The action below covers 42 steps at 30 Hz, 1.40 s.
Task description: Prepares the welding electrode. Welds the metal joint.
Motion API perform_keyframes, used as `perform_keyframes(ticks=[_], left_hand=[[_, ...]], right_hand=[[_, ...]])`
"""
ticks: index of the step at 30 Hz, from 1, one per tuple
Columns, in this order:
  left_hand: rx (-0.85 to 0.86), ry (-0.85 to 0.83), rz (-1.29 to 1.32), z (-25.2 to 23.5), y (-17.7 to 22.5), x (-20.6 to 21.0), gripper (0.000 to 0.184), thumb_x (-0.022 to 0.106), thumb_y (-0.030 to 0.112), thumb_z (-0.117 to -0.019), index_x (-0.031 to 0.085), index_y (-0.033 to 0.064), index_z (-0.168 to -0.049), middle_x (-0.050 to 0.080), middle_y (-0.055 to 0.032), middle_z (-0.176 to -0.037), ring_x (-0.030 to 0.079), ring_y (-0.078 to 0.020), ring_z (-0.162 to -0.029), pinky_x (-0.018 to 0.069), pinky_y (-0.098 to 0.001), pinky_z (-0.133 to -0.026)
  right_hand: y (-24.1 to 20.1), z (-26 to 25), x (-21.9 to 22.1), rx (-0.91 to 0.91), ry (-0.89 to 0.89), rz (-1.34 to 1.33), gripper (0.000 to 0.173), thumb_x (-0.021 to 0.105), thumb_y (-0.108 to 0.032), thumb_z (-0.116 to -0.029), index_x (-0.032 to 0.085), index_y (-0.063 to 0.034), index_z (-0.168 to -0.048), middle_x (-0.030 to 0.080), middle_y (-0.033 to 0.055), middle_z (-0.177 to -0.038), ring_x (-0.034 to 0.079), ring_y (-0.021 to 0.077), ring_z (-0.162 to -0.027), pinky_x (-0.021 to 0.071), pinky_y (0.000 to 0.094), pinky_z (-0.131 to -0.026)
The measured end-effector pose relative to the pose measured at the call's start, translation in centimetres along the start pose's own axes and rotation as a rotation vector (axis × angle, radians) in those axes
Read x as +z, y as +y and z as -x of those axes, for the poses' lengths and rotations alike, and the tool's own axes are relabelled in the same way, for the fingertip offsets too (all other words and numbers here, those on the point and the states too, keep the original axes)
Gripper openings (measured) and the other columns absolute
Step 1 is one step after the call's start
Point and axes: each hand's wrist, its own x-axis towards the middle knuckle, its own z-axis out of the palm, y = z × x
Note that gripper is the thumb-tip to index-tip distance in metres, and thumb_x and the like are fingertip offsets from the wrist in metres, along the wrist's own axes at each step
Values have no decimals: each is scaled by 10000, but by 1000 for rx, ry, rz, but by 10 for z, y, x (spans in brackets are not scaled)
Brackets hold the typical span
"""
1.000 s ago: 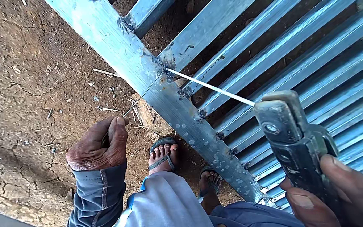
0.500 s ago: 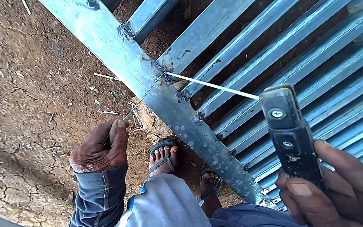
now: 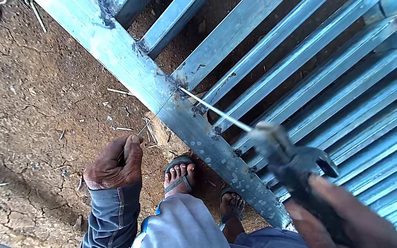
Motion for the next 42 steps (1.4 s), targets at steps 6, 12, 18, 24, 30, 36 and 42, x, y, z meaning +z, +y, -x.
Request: perform_keyframes(ticks=[6,12,18,24,30,36,42], left_hand=[[17,-2,31,1,-4,1,275,645,243,-988,740,-15,-973,674,-8,-726,545,70,-580,458,-121,-547],[1,14,18,1,-2,2,275,643,240,-988,744,-15,-980,676,-11,-731,532,75,-574,446,-117,-543],[53,-2,72,3,-6,3,277,633,233,-1002,724,-29,-993,699,-35,-781,594,47,-634,513,-147,-602],[-8,-21,42,3,-9,2,297,625,261,-1008,731,-16,-1019,701,-57,-782,575,11,-597,503,-190,-576],[-11,-9,39,3,-9,3,285,633,253,-1000,738,-11,-1009,686,-37,-755,547,31,-579,475,-168,-556],[-2,-1,21,3,-11,4,287,633,261,-1000,740,-5,-1003,690,-32,-758,556,36,-581,475,-161,-555],[-19,7,32,3,-6,4,273,638,243,-994,744,-9,-992,689,-16,-749,549,67,-583,465,-127,-555]], right_hand=[[7,-4,2,170,60,-345,542,610,-160,-1035,446,-239,-1545,710,-9,-1223,686,54,-774,585,216,-596],[9,-2,5,25,92,-200,533,630,-179,-1023,488,-252,-1531,677,-53,-1341,698,21,-1004,604,188,-811],[3,1,0,-177,-3,251,412,616,-234,-1024,534,-237,-1428,659,102,-1108,666,177,-959,545,271,-782],[13,1,2,132,70,-260,539,655,-199,-1015,493,-295,-1520,711,-50,-1258,710,38,-855,616,224,-671],[13,-12,-4,572,-4,-901,546,597,-176,-1040,369,-214,-1535,655,41,-827,581,122,-484,512,254,-366],[41,-12,3,715,-76,-1272,522,603,-284,-1038,380,-261,-1510,608,86,-794,558,148,-401,509,301,-305],[21,6,15,-76,118,72,433,610,-262,-1036,517,-258,-1458,686,35,-1148,683,97,-909,574,246,-739]])
